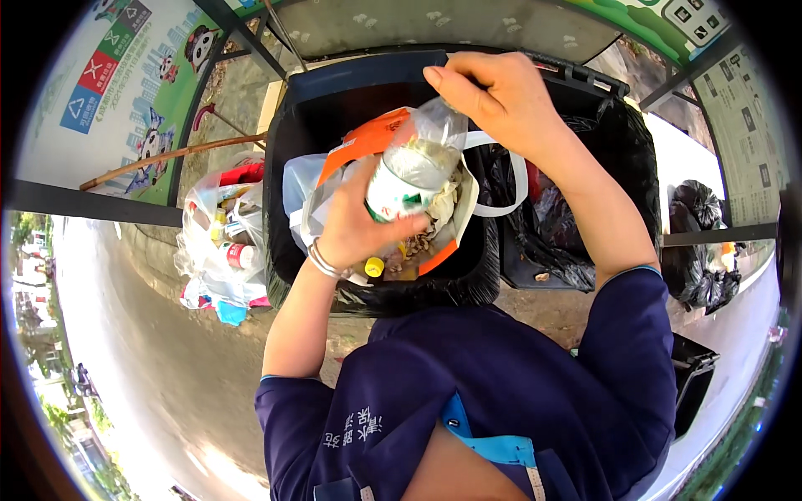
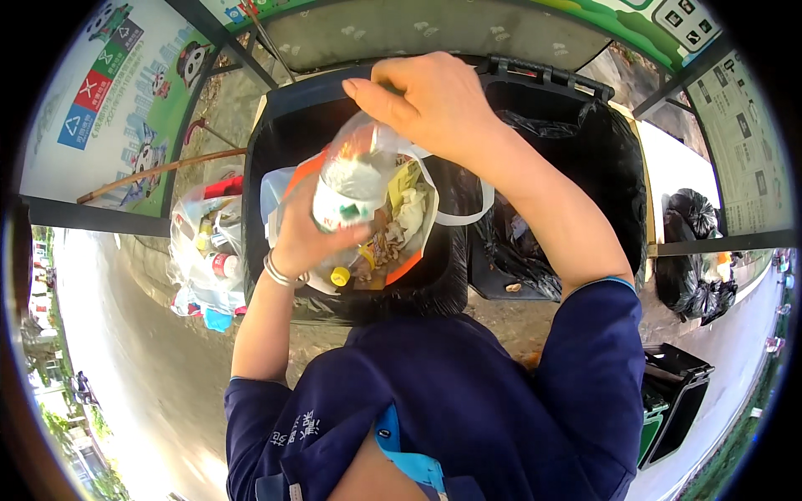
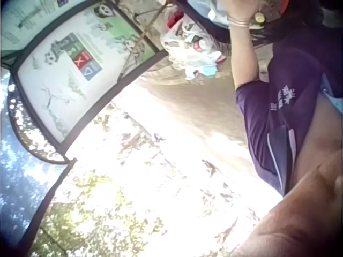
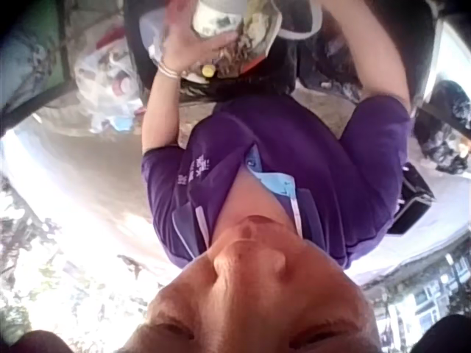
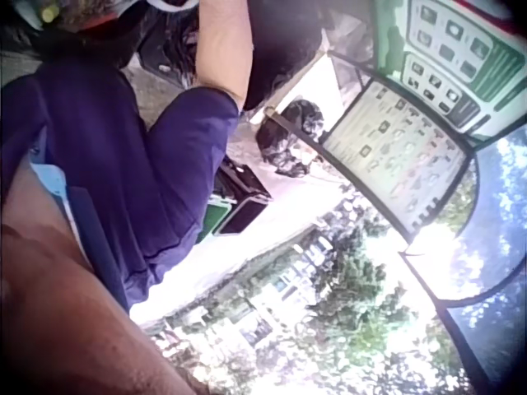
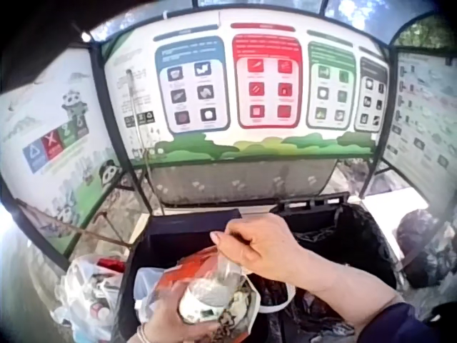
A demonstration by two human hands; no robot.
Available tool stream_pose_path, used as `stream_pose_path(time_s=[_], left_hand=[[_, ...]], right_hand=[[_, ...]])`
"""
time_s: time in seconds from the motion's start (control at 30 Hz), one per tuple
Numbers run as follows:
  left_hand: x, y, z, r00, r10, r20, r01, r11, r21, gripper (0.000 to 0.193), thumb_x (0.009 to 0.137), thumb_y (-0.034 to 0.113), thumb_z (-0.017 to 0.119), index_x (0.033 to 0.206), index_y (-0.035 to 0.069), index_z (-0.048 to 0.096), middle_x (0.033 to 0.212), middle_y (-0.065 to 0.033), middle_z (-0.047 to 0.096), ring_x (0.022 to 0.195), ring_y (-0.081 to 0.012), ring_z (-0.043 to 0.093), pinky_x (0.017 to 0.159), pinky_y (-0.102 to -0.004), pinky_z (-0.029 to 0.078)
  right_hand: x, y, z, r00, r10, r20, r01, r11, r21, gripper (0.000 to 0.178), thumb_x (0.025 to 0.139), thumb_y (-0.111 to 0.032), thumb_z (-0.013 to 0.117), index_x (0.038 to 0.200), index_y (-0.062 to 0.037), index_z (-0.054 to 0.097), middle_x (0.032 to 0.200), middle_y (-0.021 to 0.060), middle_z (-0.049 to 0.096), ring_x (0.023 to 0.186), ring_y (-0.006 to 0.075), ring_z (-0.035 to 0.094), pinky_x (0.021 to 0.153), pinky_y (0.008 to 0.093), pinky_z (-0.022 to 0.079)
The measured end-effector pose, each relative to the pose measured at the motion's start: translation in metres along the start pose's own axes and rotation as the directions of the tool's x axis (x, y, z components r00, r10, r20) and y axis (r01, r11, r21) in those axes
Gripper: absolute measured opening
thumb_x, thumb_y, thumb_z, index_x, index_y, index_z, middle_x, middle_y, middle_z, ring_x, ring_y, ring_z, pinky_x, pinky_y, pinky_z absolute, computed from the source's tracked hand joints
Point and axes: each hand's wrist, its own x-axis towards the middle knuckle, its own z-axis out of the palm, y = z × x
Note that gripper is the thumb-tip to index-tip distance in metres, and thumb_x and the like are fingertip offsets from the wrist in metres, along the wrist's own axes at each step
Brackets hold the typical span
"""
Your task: The person ties up a full trash bag inside a bin, stacks it onto an outdoor pile of trash bags, picks up loose litter from the ground, and sorts plastic bottles and packaging from garbage bags into separate containers.
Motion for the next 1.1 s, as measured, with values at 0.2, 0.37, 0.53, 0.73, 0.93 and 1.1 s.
stream_pose_path(time_s=[0.2, 0.37, 0.53, 0.73, 0.93, 1.1], left_hand=[[-0.035, -0.028, 0.004, 0.824, 0.051, 0.565, 0.509, 0.374, -0.776, 0.08, 0.069, 0.043, 0.078, 0.119, -0.012, 0.049, 0.091, -0.021, 0.064, 0.069, -0.0297, 0.067, 0.06, -0.0361, 0.055], [-0.068, -0.045, -0.005, 0.823, -0.025, 0.568, 0.548, 0.301, -0.78, 0.089, 0.066, 0.046, 0.079, 0.123, -0.013, 0.045, 0.095, -0.0243, 0.063, 0.072, -0.0308, 0.067, 0.064, -0.0361, 0.055], [-0.076, -0.041, 0.015, 0.945, -0.32, 0.062, 0.299, 0.778, -0.553, 0.063, 0.075, 0.015, 0.078, 0.128, -0.003, 0.049, 0.111, -0.0106, 0.064, 0.099, -0.0187, 0.062, 0.089, -0.0336, 0.048], [-0.054, -0.058, 0.054, 0.895, -0.389, -0.219, 0.301, 0.888, -0.347, 0.031, 0.074, 0.004, 0.079, 0.102, 0.0, 0.067, 0.089, -0.0016, 0.069, 0.079, -0.0065, 0.061, 0.071, -0.0246, 0.051], [-0.047, -0.071, 0.044, 0.917, -0.392, -0.072, 0.303, 0.802, -0.514, 0.038, 0.085, 0.014, 0.072, 0.116, -0.002, 0.058, 0.1, -0.0036, 0.065, 0.089, -0.0088, 0.059, 0.077, -0.026, 0.05], [-0.074, -0.06, 0.036, 0.918, -0.381, -0.112, 0.238, 0.753, -0.613, 0.039, 0.091, 0.015, 0.065, 0.123, -0.003, 0.052, 0.11, -0.0059, 0.062, 0.099, -0.0105, 0.057, 0.085, -0.0261, 0.047]], right_hand=[[-0.016, 0.015, 0.007, 0.949, -0.287, 0.13, 0.094, 0.652, 0.753, 0.016, 0.09, -0.014, 0.059, 0.093, 0.0012, 0.065, 0.082, 0.0039, 0.06, 0.065, 0.0072, 0.049, 0.059, 0.0233, 0.041], [-0.04, 0.059, 0.013, 0.983, -0.153, 0.098, -0.062, 0.225, 0.972, 0.014, 0.086, -0.004, 0.06, 0.099, -0.0024, 0.062, 0.105, 0.0111, 0.057, 0.087, 0.019, 0.059, 0.058, 0.0243, 0.049], [-0.095, 0.039, 0.086, 0.904, 0.078, 0.421, -0.418, -0.053, 0.907, 0.045, 0.087, -0.037, 0.067, 0.114, -0.0048, 0.053, 0.121, 0.0135, 0.054, 0.108, 0.0232, 0.058, 0.074, 0.0354, 0.055], [-0.094, -0.012, 0.128, 0.963, 0.267, 0.021, -0.182, 0.596, 0.782, 0.03, 0.074, -0.007, 0.079, 0.097, -0.003, 0.06, 0.079, -0.0011, 0.061, 0.076, 0.007, 0.056, 0.071, 0.0238, 0.047], [-0.074, -0.003, 0.145, 0.92, 0.388, 0.047, -0.201, 0.365, 0.909, 0.016, 0.077, 0.0, 0.074, 0.075, -0.0027, 0.059, 0.07, -0.0025, 0.059, 0.065, 0.0041, 0.052, 0.059, 0.0219, 0.043], [-0.074, 0.0, 0.143, 0.86, 0.48, 0.173, -0.214, 0.031, 0.976, 0.015, 0.078, -0.003, 0.074, 0.083, -0.0042, 0.06, 0.079, 0.0003, 0.063, 0.07, 0.0084, 0.059, 0.064, 0.0231, 0.048]])
